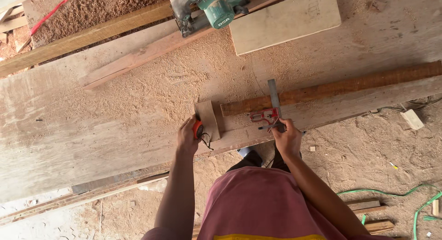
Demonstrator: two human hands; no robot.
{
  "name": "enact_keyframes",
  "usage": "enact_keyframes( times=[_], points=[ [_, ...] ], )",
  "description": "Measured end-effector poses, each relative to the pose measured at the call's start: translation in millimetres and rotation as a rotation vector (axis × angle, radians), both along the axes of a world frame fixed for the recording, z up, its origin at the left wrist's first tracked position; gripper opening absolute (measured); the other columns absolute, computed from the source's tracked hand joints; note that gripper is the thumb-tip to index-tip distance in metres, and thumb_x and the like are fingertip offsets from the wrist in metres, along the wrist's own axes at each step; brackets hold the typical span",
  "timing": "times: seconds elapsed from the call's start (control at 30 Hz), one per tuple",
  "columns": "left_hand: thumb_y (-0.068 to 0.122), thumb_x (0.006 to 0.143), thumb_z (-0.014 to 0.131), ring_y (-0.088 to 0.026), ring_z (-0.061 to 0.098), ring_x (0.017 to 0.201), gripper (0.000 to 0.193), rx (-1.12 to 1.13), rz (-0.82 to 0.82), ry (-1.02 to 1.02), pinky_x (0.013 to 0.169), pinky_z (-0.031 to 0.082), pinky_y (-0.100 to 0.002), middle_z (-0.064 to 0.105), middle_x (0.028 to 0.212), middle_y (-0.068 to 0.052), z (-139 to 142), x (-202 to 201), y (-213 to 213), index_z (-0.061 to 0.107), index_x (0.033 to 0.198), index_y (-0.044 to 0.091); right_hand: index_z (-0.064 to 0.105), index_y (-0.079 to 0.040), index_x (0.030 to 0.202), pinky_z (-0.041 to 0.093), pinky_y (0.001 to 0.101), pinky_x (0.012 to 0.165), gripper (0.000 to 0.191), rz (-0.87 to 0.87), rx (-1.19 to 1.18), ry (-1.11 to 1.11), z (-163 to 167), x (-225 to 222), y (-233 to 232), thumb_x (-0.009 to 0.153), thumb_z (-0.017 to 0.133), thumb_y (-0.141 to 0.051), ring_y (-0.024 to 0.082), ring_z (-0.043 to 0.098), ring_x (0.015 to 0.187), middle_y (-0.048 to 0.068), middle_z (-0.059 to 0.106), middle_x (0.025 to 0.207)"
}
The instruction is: The person measures a wooden plank with a tape measure and square, then marks cut lines with a pen. They repeat the process on another plank, using a metal ruler to draw straight lines. The person also uses a circular saw to cut a plank along a marked line.
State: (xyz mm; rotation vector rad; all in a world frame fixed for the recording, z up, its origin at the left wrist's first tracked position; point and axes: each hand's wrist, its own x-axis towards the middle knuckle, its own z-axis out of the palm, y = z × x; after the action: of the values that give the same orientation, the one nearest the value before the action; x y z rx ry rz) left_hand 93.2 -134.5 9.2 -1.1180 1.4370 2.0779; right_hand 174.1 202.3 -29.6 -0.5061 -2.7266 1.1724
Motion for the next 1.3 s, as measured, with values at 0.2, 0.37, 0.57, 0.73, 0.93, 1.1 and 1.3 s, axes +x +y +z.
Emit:
enact_keyframes(
  times=[0.2,0.37,0.57,0.73,0.93,1.1,1.3],
  points=[
    [0.029,0.101,0.063,-0.017,0.055,0.061,0.029,-0.168,-0.055,0.041,0.057,0.042,-0.040,0.065,0.088,-0.010,-8.2,-3.0,4.5,0.076,0.114,0.006,0.067,0.001,0.114,0.058,0.0298,0.056,0.030,0.024,0.014,0.072,-1.6,-0.5,1.7,0.087,0.078,-0.008,0.017,0.075,0.074,0.014,0.078,0.090],
    [0.035,0.101,0.066,-0.029,0.065,0.102,0.039,-1.011,-0.422,0.304,0.091,0.054,-0.047,0.073,0.090,-0.017,-5.0,-17.1,3.5,0.070,0.127,0.006,0.067,0.002,0.116,0.059,0.0316,0.054,0.034,0.010,0.013,-0.027,3.8,-1.3,4.2,0.086,0.080,-0.010,0.017,0.074,0.070,0.015,0.077,0.091],
    [0.062,0.082,0.075,-0.039,0.032,0.139,0.087,-1.456,-0.706,0.140,0.112,0.033,-0.057,0.037,0.149,-0.023,27.0,-33.3,48.3,0.044,0.148,0.014,0.068,0.003,0.115,0.056,0.0338,0.046,0.036,-0.002,0.030,-0.114,10.9,-3.0,6.4,0.087,0.082,-0.012,0.019,0.071,0.059,0.015,0.077,0.086],
    [0.062,0.068,0.085,-0.047,0.015,0.153,0.106,-1.177,-1.524,0.928,0.114,0.014,-0.066,0.020,0.167,-0.023,30.3,-28.8,140.0,0.032,0.153,0.028,0.067,0.005,0.113,0.062,0.0271,0.055,0.034,0.019,-0.034,0.021,9.2,-1.9,6.2,0.086,0.081,-0.011,0.016,0.076,0.074,0.015,0.078,0.090],
    [0.053,0.080,0.083,-0.042,0.031,0.149,0.070,-1.168,-1.412,1.092,0.122,0.024,-0.063,0.028,0.162,-0.016,-0.3,-32.4,170.7,0.057,0.142,0.033,0.069,0.003,0.109,0.061,0.0322,0.054,0.033,-0.005,-0.005,-0.050,5.2,-0.7,9.7,0.083,0.083,-0.011,0.021,0.077,0.072,0.018,0.077,0.086],
    [0.040,0.090,0.076,-0.037,0.047,0.137,0.033,-1.100,-1.304,1.030,0.118,0.030,-0.063,0.050,0.150,-0.014,-21.1,-40.1,181.1,0.074,0.120,0.028,0.068,0.002,0.108,0.062,0.0288,0.053,0.028,-0.003,-0.064,-0.036,4.6,-2.9,10.9,0.086,0.079,-0.010,0.018,0.077,0.071,0.015,0.077,0.090],
    [0.019,0.095,0.072,-0.029,0.056,0.136,0.008,-1.156,-1.161,1.115,0.117,0.041,-0.056,0.056,0.150,-0.004,-22.0,-39.3,200.5,0.079,0.094,0.023,0.067,0.002,0.109,0.061,0.0270,0.054,0.027,0.000,-0.050,0.027,4.4,-1.4,8.4,0.087,0.079,-0.008,0.016,0.077,0.072,0.013,0.077,0.089]
  ],
)
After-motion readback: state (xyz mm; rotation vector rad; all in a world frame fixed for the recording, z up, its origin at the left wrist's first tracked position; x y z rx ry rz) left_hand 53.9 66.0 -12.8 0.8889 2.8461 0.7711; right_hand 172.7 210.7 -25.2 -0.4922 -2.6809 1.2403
